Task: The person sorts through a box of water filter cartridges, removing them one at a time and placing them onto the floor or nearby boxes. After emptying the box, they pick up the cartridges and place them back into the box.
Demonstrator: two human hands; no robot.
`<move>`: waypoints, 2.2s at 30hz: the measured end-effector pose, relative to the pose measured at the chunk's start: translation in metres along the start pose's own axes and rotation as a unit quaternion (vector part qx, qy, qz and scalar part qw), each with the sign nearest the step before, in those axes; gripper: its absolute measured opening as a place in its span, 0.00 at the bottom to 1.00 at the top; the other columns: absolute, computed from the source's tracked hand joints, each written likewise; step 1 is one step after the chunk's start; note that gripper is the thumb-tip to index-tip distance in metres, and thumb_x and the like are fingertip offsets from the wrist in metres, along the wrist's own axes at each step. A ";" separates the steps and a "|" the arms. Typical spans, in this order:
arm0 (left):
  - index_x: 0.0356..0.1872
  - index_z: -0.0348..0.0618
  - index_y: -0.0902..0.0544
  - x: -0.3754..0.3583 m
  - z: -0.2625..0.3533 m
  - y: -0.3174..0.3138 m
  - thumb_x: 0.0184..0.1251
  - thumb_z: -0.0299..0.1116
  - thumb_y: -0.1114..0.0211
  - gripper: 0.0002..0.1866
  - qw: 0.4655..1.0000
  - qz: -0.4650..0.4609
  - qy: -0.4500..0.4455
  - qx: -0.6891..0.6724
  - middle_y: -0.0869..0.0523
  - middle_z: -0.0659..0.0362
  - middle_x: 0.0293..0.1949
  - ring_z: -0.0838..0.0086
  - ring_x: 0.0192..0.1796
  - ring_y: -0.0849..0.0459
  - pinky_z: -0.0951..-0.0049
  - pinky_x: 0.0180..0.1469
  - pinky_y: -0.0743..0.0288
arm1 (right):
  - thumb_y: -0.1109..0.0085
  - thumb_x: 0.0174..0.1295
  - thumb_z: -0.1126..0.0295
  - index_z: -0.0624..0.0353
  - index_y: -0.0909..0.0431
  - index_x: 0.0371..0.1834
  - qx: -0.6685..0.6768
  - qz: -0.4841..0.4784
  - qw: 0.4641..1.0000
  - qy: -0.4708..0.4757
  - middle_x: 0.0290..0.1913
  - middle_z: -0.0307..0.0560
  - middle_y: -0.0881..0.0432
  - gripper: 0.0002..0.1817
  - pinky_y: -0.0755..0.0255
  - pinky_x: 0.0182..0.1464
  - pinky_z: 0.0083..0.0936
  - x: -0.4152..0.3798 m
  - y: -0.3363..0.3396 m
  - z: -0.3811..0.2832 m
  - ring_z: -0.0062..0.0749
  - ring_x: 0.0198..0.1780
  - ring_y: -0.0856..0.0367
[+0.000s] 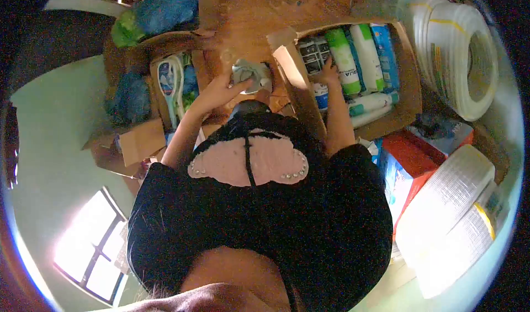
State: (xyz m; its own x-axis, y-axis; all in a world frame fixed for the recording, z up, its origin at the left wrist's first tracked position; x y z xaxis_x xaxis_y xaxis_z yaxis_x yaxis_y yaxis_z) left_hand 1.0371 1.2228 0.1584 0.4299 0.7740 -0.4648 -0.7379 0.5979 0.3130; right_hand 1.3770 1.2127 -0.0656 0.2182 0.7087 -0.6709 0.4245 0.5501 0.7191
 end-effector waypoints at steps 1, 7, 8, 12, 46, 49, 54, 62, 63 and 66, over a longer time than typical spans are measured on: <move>0.53 0.35 0.27 0.006 -0.003 -0.001 0.60 0.51 0.39 0.29 1.000 -0.007 0.000 -0.001 0.17 0.48 0.42 0.63 0.44 0.18 0.66 0.48 0.27 | 0.24 0.29 0.46 0.65 0.69 0.71 0.020 -0.008 1.000 0.016 0.68 0.70 0.49 0.73 0.52 0.70 0.39 0.006 -0.002 0.005 0.59 0.70 0.50; 0.51 0.36 0.25 0.049 -0.005 0.002 0.60 0.51 0.39 0.28 0.997 -0.037 -0.060 -0.040 0.17 0.48 0.40 0.62 0.43 0.18 0.65 0.47 0.27 | 0.21 0.19 0.44 0.70 0.67 0.70 0.049 -0.026 0.995 0.086 0.69 0.67 0.50 0.78 0.51 0.70 0.38 0.011 0.000 0.012 0.56 0.71 0.51; 0.50 0.36 0.24 0.061 -0.010 0.003 0.60 0.51 0.39 0.28 0.997 -0.034 -0.070 -0.025 0.16 0.49 0.40 0.63 0.43 0.18 0.66 0.47 0.27 | 0.22 0.20 0.43 0.71 0.66 0.70 0.096 -0.015 0.991 0.092 0.69 0.67 0.49 0.77 0.51 0.70 0.39 0.020 -0.017 0.023 0.57 0.70 0.50; 0.49 0.36 0.23 0.084 0.018 0.014 0.61 0.51 0.40 0.27 0.994 -0.092 -0.055 0.012 0.16 0.50 0.40 0.65 0.43 0.18 0.67 0.46 0.27 | 0.24 0.25 0.39 0.57 0.75 0.72 0.029 0.067 0.997 0.016 0.71 0.66 0.57 0.78 0.49 0.65 0.57 -0.008 -0.019 0.000 0.66 0.69 0.52; 0.53 0.38 0.26 0.099 0.051 0.004 0.62 0.45 0.39 0.24 0.984 -0.125 -0.126 -0.026 0.18 0.55 0.45 0.70 0.47 0.21 0.71 0.52 0.29 | 0.45 0.58 0.68 0.41 0.35 0.62 -0.033 0.271 0.954 -0.127 0.69 0.52 0.45 0.26 0.30 0.47 0.60 -0.019 -0.009 -0.060 0.68 0.63 0.43; 0.53 0.37 0.27 0.094 0.051 0.000 0.61 0.47 0.38 0.27 0.981 -0.139 -0.125 -0.049 0.18 0.54 0.45 0.69 0.47 0.20 0.70 0.51 0.29 | 0.43 0.57 0.64 0.33 0.30 0.58 -0.012 0.212 0.965 -0.154 0.74 0.42 0.55 0.24 0.35 0.49 0.67 -0.029 -0.009 -0.046 0.77 0.66 0.53; 0.52 0.36 0.27 0.094 0.018 0.001 0.60 0.51 0.39 0.29 0.977 -0.207 -0.033 0.048 0.18 0.51 0.43 0.65 0.46 0.19 0.69 0.50 0.28 | 0.31 0.39 0.45 0.42 0.26 0.57 0.004 0.125 0.982 -0.141 0.75 0.50 0.61 0.37 0.48 0.53 0.77 -0.060 0.007 -0.040 0.79 0.68 0.62; 0.51 0.35 0.26 0.093 0.046 -0.005 0.63 0.41 0.38 0.22 0.978 -0.173 -0.078 -0.084 0.18 0.56 0.45 0.72 0.48 0.21 0.72 0.52 0.29 | 0.37 0.50 0.55 0.51 0.21 0.38 0.067 0.236 0.968 -0.052 0.71 0.47 0.46 0.17 0.53 0.59 0.73 -0.080 0.010 0.004 0.67 0.68 0.50; 0.49 0.34 0.24 0.095 0.045 -0.006 0.63 0.41 0.37 0.21 0.978 -0.167 -0.085 -0.090 0.18 0.57 0.44 0.74 0.47 0.21 0.73 0.52 0.28 | 0.36 0.49 0.54 0.50 0.21 0.39 0.040 0.238 0.970 -0.027 0.71 0.47 0.45 0.17 0.52 0.60 0.71 -0.085 0.010 0.004 0.65 0.69 0.50; 0.49 0.34 0.24 0.106 0.045 -0.013 0.64 0.41 0.38 0.21 0.973 -0.197 -0.113 -0.048 0.17 0.56 0.44 0.74 0.47 0.21 0.73 0.52 0.29 | 0.33 0.46 0.54 0.50 0.22 0.39 0.004 0.257 0.966 0.003 0.68 0.49 0.41 0.19 0.49 0.62 0.66 -0.091 0.003 0.000 0.63 0.69 0.50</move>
State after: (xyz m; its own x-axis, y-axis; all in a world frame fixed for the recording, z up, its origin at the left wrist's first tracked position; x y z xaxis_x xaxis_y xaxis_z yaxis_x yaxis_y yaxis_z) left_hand 1.1159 1.3061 0.1422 0.7850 0.5210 -0.3353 -0.5327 0.8439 0.0639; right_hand 1.3582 1.1498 -0.0029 0.3973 0.8899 -0.2244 0.2677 0.1215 0.9558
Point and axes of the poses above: each hand's wrist, its own x-axis towards the middle knuckle, its own y-axis out of the back of the hand, z = x × y, the point moved 3 cm from there along x, towards the middle knuckle
